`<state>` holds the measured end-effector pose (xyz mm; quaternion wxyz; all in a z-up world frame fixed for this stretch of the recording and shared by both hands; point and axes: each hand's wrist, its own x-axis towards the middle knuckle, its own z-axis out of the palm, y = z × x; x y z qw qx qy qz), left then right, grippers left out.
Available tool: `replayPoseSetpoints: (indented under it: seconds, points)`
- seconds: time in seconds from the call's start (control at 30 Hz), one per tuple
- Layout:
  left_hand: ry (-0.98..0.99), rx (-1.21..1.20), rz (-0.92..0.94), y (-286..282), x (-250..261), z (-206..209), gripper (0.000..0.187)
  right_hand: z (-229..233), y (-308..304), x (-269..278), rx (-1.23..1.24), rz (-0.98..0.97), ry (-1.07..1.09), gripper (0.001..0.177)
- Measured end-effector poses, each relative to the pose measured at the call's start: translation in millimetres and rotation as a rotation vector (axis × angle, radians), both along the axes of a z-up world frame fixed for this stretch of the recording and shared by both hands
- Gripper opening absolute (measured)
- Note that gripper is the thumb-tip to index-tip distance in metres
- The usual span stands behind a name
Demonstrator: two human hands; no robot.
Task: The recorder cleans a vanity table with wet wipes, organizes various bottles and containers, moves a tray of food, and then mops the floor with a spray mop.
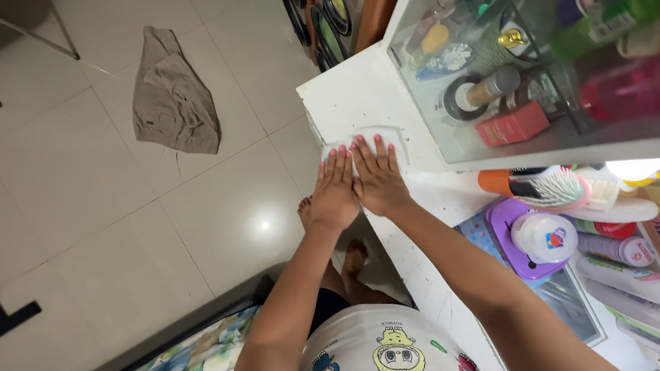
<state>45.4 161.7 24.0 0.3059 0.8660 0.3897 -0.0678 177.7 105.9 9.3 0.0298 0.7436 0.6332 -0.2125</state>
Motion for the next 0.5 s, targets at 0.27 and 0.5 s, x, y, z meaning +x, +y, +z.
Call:
replayPoseSetpoints:
  seconds: [0.27,0.5]
  points:
    - [0.092,0.054,0.051,77,15,-1,0.062,-3,84,12,0.022,0.022,-0.016,0.069]
    - [0.096,0.084,0.056,125,25,-3,0.063,-4,130,20,0.031,-0.001,-0.037,0.068]
